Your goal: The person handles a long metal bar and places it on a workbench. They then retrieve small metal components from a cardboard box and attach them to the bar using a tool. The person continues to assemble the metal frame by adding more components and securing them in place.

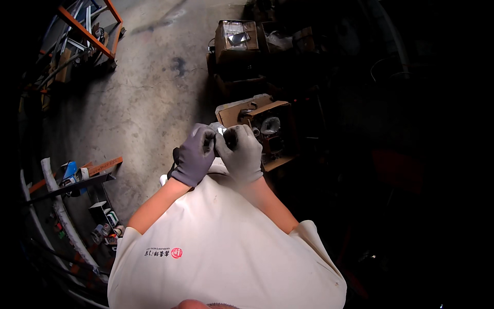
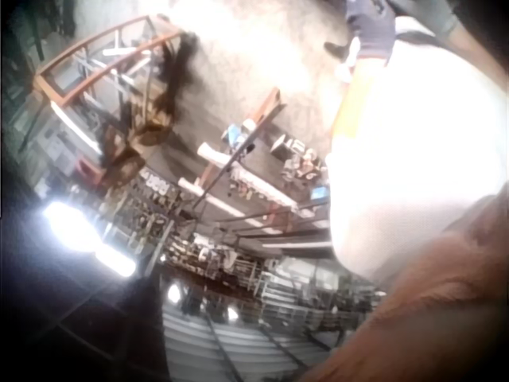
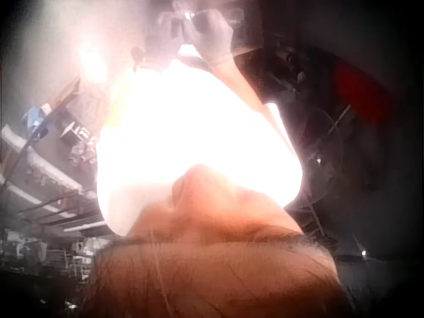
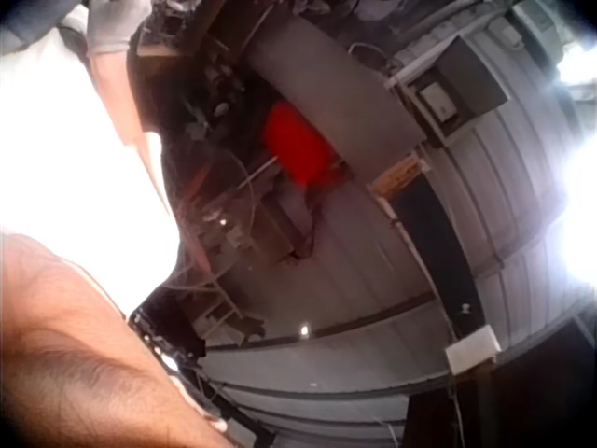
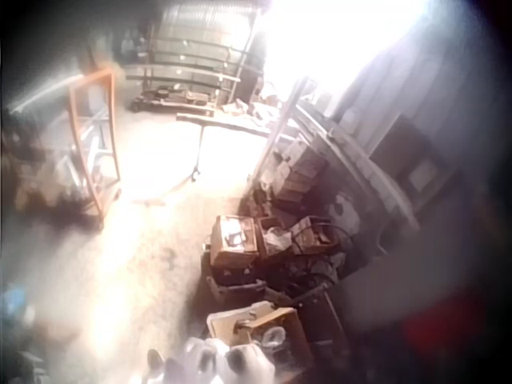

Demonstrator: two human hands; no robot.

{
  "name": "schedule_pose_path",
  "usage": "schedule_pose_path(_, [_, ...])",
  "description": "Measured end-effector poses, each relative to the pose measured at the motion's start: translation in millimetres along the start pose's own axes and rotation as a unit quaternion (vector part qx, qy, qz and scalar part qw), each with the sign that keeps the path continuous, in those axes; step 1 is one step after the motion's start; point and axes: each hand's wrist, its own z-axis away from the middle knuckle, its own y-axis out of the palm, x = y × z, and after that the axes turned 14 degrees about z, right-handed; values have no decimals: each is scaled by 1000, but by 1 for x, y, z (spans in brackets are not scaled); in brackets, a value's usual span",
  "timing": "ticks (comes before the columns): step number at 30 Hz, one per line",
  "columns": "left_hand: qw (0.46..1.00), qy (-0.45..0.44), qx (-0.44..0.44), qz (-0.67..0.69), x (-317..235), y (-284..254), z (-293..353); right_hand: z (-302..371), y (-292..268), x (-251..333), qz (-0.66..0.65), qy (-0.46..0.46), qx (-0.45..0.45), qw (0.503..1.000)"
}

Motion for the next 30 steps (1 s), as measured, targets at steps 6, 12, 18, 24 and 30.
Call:
schedule_pose_path(6, [999,11,0,-41,3,0,5,5,-4,4,16,-17,36,999])
schedule_pose_path(12, [986,-110,-8,127,10,1,11,6,-18,3,-92,-3,25,995])
schedule_pose_path(18, [985,-114,21,131,2,-4,16,14,-18,-15,-113,18,48,992])
schedule_pose_path(24, [990,-90,79,68,-10,-6,11,5,-6,-29,-173,96,141,970])
schedule_pose_path(30, [989,-126,77,28,-8,-1,7,11,-12,-36,-18,29,114,993])
